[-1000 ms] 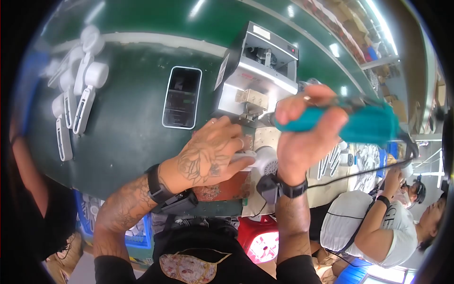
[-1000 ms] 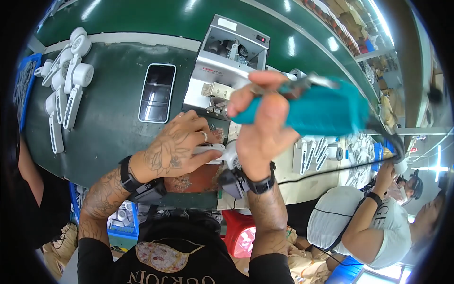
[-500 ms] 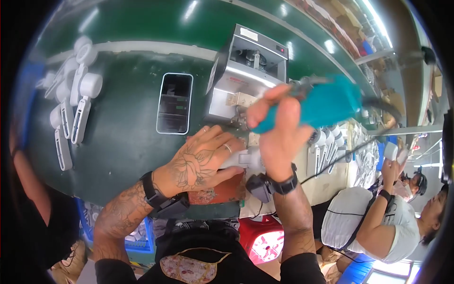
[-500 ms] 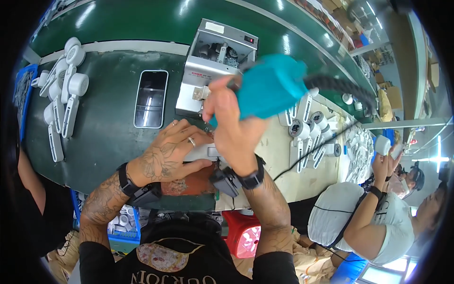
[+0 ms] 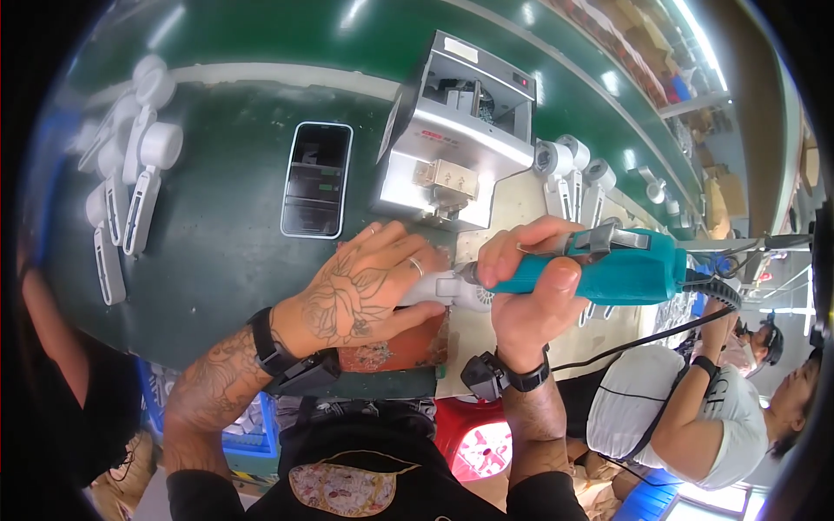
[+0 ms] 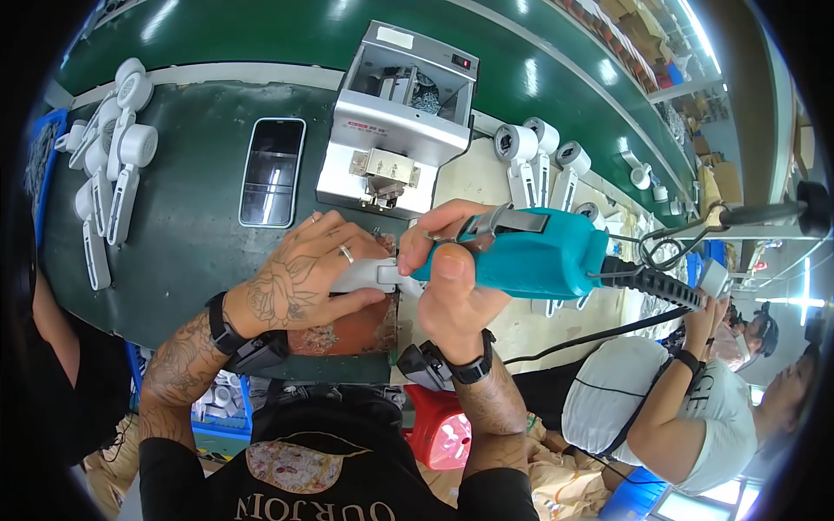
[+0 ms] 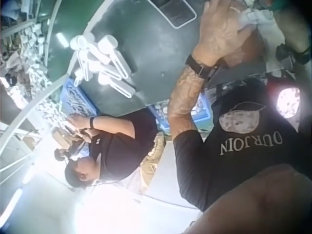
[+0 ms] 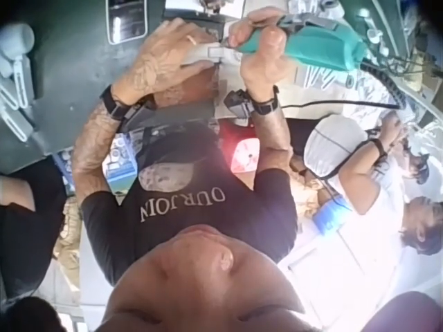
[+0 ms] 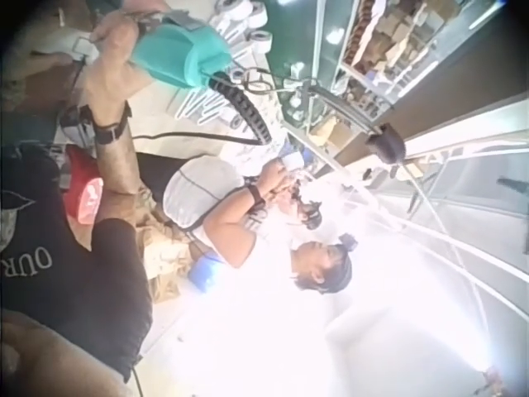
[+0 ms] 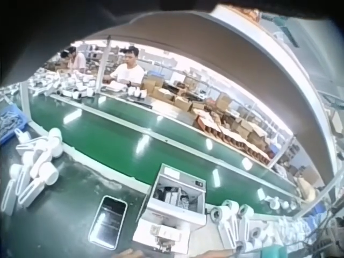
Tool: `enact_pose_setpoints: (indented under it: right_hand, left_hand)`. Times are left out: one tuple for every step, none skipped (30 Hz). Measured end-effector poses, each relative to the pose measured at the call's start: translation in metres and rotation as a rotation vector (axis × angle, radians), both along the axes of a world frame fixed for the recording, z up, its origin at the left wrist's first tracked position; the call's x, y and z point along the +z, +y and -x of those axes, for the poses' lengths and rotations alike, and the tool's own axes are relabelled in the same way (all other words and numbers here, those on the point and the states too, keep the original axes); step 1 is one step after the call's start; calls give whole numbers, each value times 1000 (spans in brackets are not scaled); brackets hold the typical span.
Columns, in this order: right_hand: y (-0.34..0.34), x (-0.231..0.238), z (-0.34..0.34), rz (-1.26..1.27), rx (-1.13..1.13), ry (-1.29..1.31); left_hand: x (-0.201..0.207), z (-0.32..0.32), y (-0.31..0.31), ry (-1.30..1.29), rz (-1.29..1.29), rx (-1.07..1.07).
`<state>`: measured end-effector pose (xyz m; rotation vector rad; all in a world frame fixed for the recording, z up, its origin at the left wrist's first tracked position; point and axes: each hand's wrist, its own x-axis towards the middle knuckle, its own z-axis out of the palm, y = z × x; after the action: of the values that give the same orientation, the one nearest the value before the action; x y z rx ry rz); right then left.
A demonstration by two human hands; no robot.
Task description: Assembling electronic components using a powered dispenser tool on an assembly line.
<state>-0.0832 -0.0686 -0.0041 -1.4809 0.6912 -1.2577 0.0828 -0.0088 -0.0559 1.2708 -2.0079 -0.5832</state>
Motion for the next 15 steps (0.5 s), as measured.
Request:
enact_pose_setpoints:
  right_hand:
    - [0, -3, -1, -2, 1, -1]
    - [1, -5, -2, 1, -18, -4]
    - [2, -8, -2, 2, -37, -7]
    - [1, -10, -2, -2, -36, -6]
    - [0, -11, -2, -7, -15, -17]
    - [1, -12, -1, -11, 1, -25]
    - [1, -11, -2, -13, -4, -22]
    - [0, -10, -2, 7, 6, -22]
    - [-1, -9, -3, 29, 21, -25]
    - [0, -8, -3, 32, 20, -23]
    - [0, -7, -4, 21, 6, -15]
    - [0, -8, -6, 10, -5, -10]
    - [1, -8, -7, 16, -1, -13]
    - [2, -7, -9, 2, -11, 22]
    - [1, -4, -9, -7, -20, 58]
  left_hand:
    - [-1, 1, 0, -1, -2, 1]
    - [-3, 2, -1, 11, -2, 12]
    - [-4, 3, -1, 24, -4, 22]
    - [-5, 4, 0, 25, -9, 23]
    - [-5, 5, 0, 1, 10, 45]
    - [-4, 6, 1, -21, 29, 62]
    - [-3, 6, 1, -17, 26, 57]
    - [-1, 5, 0, -34, 19, 42]
    - [0, 5, 0, -53, 14, 32]
    - [0, 5, 0, -52, 17, 32]
    - [-1, 5, 0, -46, 21, 30]
    - [-2, 4, 0, -45, 26, 32]
    - [-3, 2, 1, -48, 32, 36]
    - [-4, -1, 1, -54, 43, 7]
    - [-3, -2, 1, -59, 58, -20]
